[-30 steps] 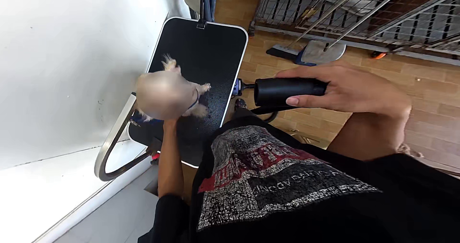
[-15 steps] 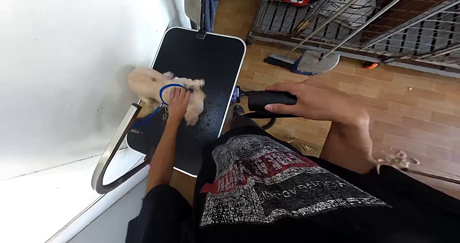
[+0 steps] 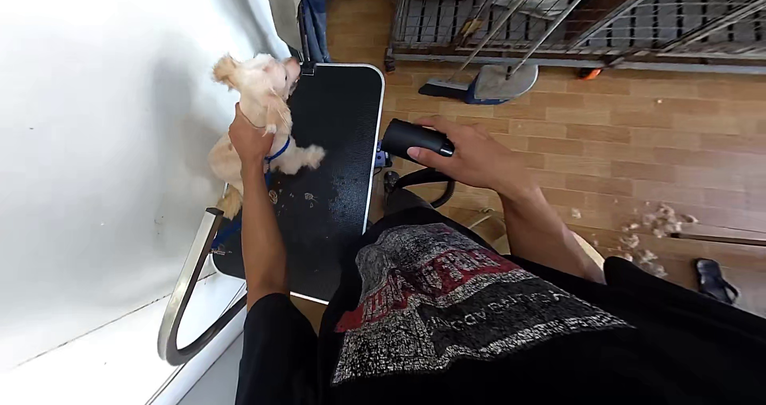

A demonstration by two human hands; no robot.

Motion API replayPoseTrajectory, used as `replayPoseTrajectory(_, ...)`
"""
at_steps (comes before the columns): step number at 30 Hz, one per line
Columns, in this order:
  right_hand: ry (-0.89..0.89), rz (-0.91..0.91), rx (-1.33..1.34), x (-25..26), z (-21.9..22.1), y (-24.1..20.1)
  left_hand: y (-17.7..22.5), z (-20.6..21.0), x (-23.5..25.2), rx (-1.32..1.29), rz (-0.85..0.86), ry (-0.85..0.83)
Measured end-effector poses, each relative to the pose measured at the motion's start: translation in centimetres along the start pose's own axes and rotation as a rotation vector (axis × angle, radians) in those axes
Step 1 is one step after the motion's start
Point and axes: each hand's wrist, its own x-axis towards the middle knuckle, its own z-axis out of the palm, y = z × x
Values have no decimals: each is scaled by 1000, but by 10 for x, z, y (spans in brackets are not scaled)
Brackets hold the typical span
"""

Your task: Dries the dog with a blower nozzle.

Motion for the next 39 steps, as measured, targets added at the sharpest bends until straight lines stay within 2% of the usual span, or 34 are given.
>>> replayPoseTrajectory(2,38,11,33,2,-2,0,-1,11,0,-31,60,-3)
replayPoseTrajectory(5,80,48,57,4,-2,3,-2,35,-5,-161,74,91)
replayPoseTrajectory(9,138,31,77,4,-1,5,5,27,-22,-210,96,118)
replayPoseTrajectory(12,121,-55,91,7,0,4,-8,23,-44,-472,214,204)
replayPoseTrajectory(13,106,-85,95,10,1,3,-12,19,-56,-541,184,226)
replayPoseTrajectory(14,87,-114,97,13,2,0,-18,11,-67,-533,77,215)
replayPoseTrajectory(16,53,-179,105,17,6,-5,-21,-11,-83,-383,-190,140)
replayPoseTrajectory(17,30,-210,111,18,8,-8,-25,-17,-85,-351,-235,127)
replayPoseTrajectory(19,-30,-257,122,19,11,-14,-32,-22,-90,-343,-234,128)
replayPoseTrajectory(21,-56,-280,124,19,11,-19,-37,-22,-96,-373,-155,178)
replayPoseTrajectory(25,16,-326,139,18,-3,-24,-48,-18,-102,-480,-64,240)
replayPoseTrajectory(27,45,-355,117,15,-13,-26,-57,-19,-121,-577,-72,205)
replayPoseTrajectory(29,46,-366,74,15,-24,-31,-47,-37,-147,-601,-389,28)
replayPoseTrajectory(30,37,-387,52,16,-28,-34,-38,-46,-153,-521,-501,-39)
replayPoseTrajectory(31,17,-419,33,17,-32,-36,-33,-47,-157,-422,-499,-79)
replayPoseTrajectory(33,-71,-480,-38,17,-36,-39,-23,-40,-160,-150,-340,-128)
replayPoseTrajectory(34,-105,-497,-72,17,-35,-41,-22,-32,-158,-88,-235,-91)
replayPoseTrajectory(36,-140,-487,-128,15,-30,-44,-42,-2,-145,-36,45,100)
replayPoseTrajectory(38,-151,-428,-176,15,-25,-49,-40,14,-125,12,164,162)
replayPoseTrajectory(39,-153,-376,-206,17,-24,-49,-37,22,-115,76,198,118)
